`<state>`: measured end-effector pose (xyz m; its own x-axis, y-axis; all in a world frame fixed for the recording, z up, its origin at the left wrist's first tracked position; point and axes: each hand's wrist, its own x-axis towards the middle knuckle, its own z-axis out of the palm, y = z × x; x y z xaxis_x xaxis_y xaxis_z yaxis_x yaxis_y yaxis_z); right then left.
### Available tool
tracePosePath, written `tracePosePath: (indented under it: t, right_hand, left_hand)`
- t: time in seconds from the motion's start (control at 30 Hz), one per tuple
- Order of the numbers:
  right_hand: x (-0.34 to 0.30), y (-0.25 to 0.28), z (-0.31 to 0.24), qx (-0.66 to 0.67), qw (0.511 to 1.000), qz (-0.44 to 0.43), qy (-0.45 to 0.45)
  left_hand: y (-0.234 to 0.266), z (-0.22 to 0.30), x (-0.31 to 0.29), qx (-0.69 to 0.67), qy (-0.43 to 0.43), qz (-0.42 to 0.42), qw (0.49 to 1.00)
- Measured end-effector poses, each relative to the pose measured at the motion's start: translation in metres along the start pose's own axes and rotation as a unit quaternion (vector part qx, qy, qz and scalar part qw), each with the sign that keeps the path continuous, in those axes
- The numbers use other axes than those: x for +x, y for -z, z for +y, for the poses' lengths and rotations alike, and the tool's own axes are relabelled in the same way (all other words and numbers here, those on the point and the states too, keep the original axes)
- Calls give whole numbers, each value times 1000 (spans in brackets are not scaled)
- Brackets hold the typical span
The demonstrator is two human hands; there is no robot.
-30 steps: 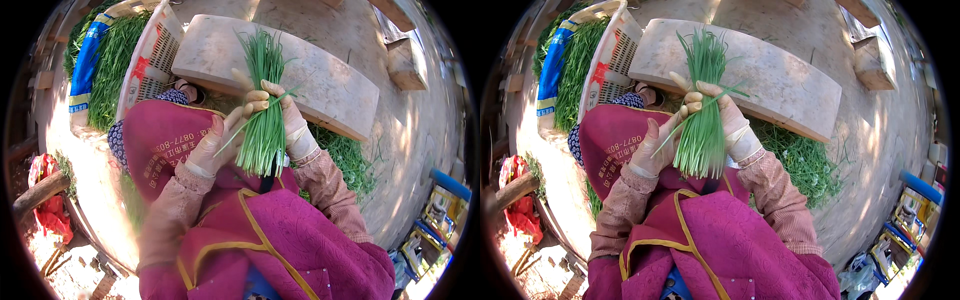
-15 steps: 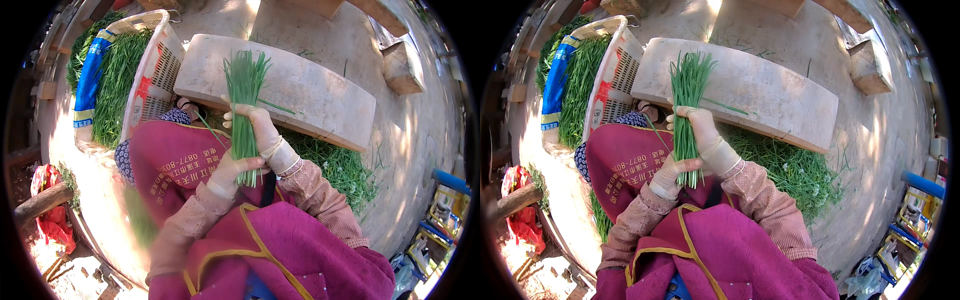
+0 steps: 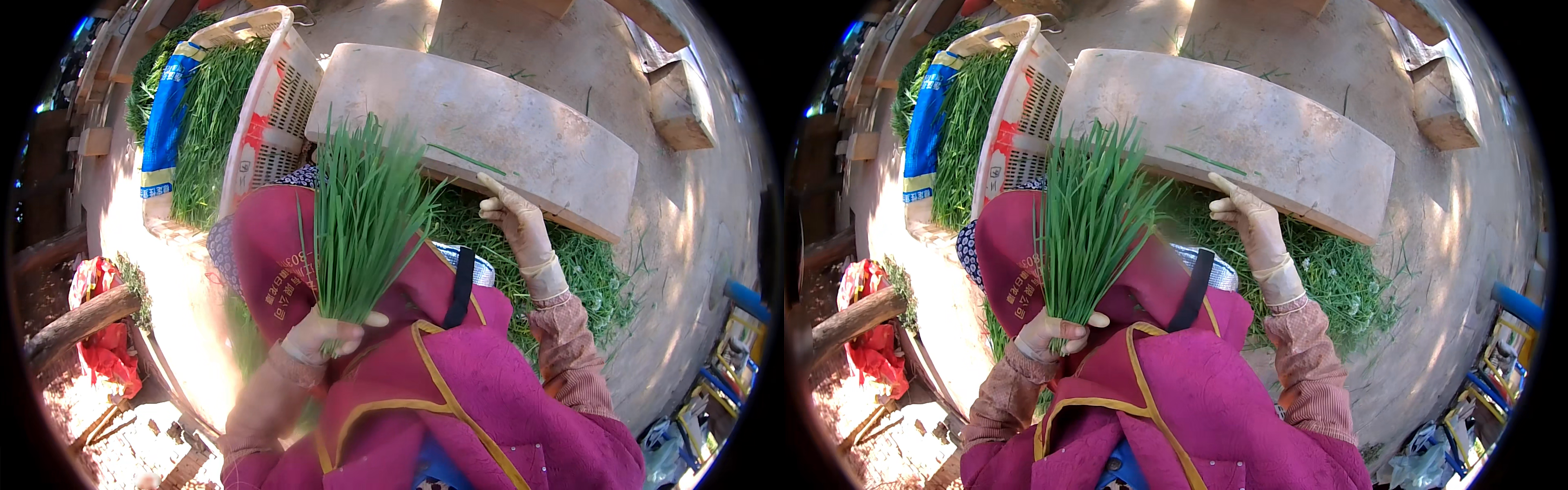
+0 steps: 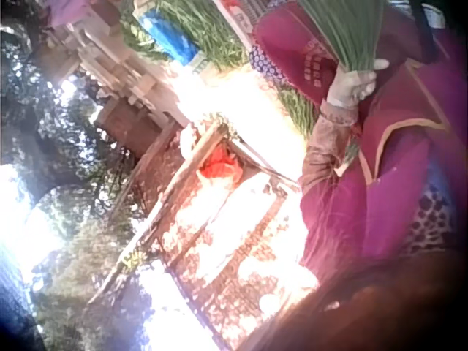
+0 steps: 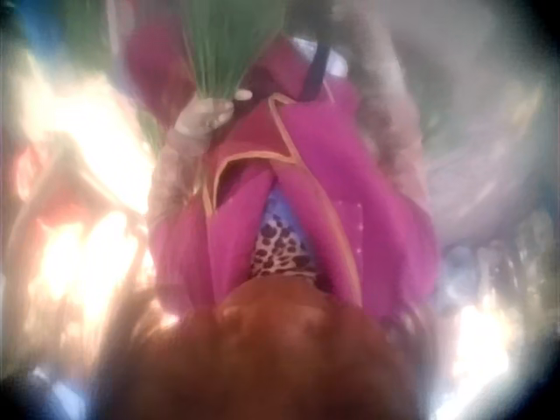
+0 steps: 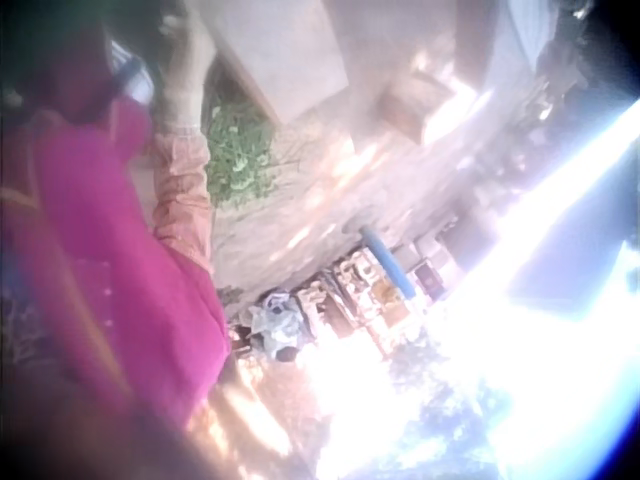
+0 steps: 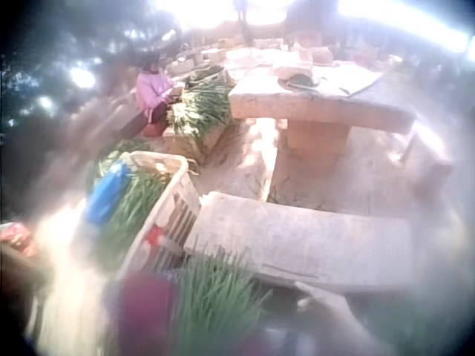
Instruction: The person picks through bundles of green chives by hand, removing stray or dry leaves and checking the stalks before placing them into a plastic crate.
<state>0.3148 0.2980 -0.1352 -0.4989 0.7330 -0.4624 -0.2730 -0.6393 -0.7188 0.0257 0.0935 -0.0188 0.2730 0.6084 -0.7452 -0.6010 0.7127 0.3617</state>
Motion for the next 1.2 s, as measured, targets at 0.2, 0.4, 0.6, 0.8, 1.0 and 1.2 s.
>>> tracePosePath:
  t: [0.2,0.4,0.6,0.8,1.0,1.2]
  right_hand:
    - [-23,-33,-26,-83,992,-49,78]
    - [-44,-75,-52,-222,973,-47,-33]
    - [-57,-103,-26,-263,964,-19,-45]
    - [-55,-116,-23,-375,918,1,127]
    - [-39,-129,-9,-412,901,-27,135]
    - [-28,-130,10,-374,913,-14,163]
  left_hand:
    - [0,-23,-18,-28,23,17,999]
    - [12,-35,-19,-44,29,-1,999]
    - [18,-39,-22,-57,51,5,997]
    - [21,-44,-21,-76,38,-8,996]
    - [20,-45,-21,-78,42,-7,996]
    - [23,-46,-19,-56,49,5,997]
